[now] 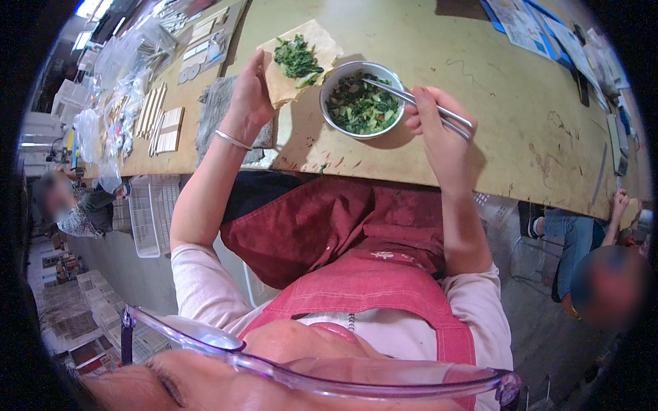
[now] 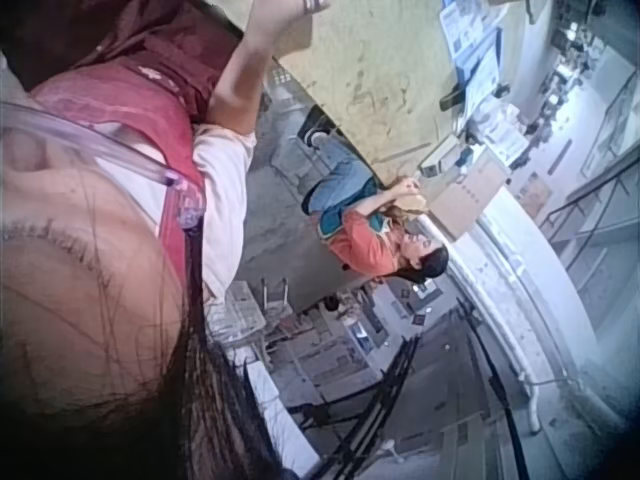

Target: The person holds a thin sheet of dough and uses chopsticks to transfer chopped green vegetables from a metal bowl onto the sheet. They then fold the sheet over the filling to form a wrap.

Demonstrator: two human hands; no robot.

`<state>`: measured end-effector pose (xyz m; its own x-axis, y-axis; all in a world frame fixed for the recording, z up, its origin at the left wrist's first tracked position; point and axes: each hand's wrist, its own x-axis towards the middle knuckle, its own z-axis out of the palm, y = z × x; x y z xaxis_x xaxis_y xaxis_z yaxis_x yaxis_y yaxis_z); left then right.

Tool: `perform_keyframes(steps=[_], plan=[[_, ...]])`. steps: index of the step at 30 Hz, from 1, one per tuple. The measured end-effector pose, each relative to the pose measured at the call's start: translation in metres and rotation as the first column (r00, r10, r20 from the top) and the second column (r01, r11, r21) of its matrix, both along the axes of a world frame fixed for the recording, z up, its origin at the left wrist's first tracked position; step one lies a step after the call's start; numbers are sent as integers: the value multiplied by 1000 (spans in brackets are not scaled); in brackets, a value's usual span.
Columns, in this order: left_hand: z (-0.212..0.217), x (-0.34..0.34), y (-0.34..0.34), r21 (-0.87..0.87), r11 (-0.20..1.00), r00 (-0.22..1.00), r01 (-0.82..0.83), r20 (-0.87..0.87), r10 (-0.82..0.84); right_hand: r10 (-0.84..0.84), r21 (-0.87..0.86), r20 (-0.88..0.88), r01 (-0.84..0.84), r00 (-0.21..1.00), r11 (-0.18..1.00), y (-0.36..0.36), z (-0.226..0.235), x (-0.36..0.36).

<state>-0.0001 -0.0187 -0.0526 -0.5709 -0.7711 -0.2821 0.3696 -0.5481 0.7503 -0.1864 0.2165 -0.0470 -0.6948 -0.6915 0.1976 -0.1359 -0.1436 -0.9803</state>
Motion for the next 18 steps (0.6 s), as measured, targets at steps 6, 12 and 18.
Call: perform_keyframes(steps=[6, 12, 18], plan=[[-2, 1, -1, -20, 1000, 1000, 2, -18, -2, 85, 90, 26, -87, 996, 992, 3, -2, 9], [0, 2, 0, -28, 1000, 1000, 0, -3, 0, 66, 189, 35, -71, 997, 979, 19, -1, -8], [-2, 3, 0, -14, 1000, 1000, 0, -2, 0, 116, 93, 111, -127, 987, 988, 31, 9, -9]])
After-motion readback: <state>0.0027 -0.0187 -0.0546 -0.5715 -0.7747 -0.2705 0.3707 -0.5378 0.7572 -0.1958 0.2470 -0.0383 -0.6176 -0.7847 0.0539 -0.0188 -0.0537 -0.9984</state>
